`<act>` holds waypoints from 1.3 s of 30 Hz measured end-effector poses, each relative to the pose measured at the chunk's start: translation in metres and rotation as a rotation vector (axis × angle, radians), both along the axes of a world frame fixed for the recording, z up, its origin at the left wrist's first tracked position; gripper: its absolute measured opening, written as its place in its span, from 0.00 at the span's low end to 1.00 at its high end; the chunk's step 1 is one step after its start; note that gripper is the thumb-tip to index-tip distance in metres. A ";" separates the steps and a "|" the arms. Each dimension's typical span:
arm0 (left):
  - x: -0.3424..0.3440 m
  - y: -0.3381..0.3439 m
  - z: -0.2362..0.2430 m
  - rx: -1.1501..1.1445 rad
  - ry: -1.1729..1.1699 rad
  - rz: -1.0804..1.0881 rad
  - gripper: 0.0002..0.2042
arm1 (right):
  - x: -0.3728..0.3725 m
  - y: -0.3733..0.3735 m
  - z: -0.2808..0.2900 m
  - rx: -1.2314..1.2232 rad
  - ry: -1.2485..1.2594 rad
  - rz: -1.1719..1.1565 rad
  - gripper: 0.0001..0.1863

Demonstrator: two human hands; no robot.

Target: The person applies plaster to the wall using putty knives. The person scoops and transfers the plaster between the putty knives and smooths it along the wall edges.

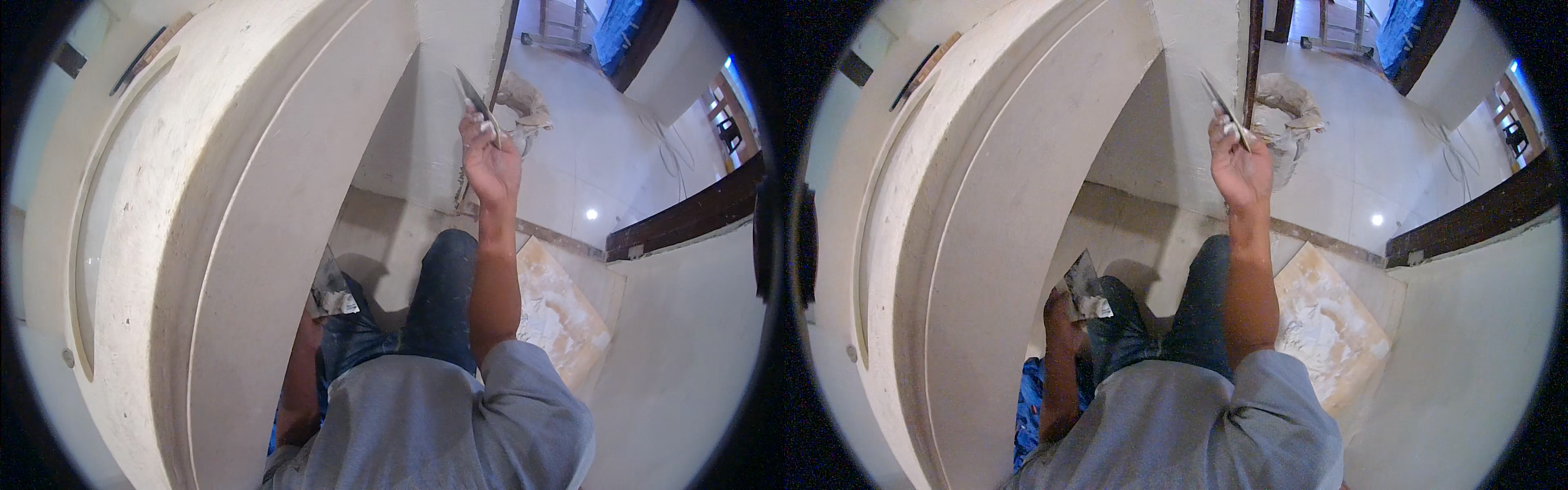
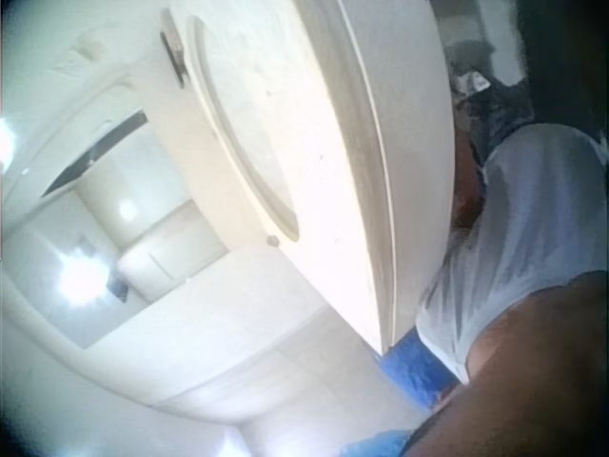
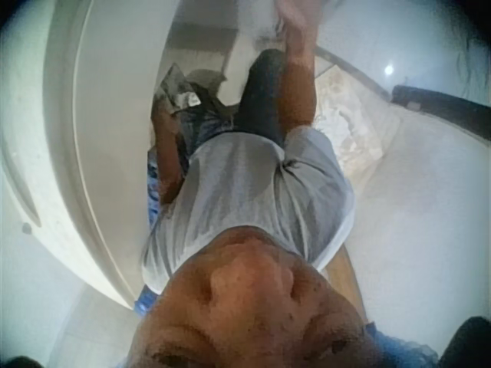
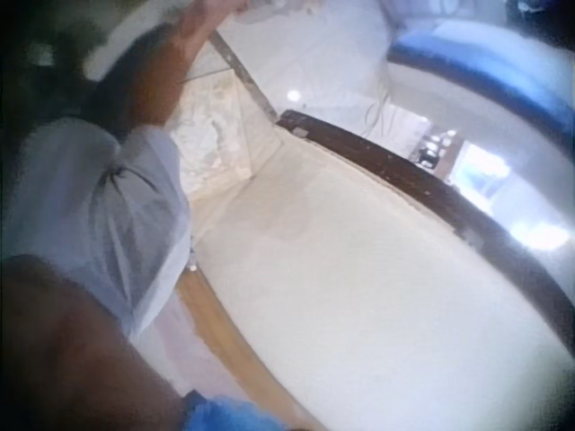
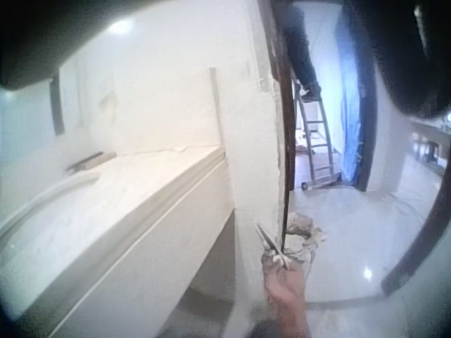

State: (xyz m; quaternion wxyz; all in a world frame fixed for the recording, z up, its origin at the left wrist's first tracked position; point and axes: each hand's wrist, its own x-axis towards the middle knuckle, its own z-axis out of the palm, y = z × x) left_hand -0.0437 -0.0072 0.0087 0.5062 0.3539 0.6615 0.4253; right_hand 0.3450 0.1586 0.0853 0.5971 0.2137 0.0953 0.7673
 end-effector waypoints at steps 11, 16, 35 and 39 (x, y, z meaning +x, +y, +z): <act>0.031 0.000 0.034 -0.097 -0.372 0.231 0.25 | -0.099 0.040 -0.214 -0.511 -0.907 -0.060 0.12; 0.030 0.003 0.027 0.051 -0.385 0.170 0.25 | -0.075 0.067 -0.209 -0.651 -0.769 -0.135 0.11; 0.027 -0.006 -0.004 0.177 -0.336 0.209 0.31 | -0.071 0.043 -0.222 -0.586 -0.841 -0.086 0.10; -0.004 -0.010 -0.025 0.516 0.927 -0.262 0.31 | -0.058 0.069 -0.221 -0.753 -0.707 -0.096 0.10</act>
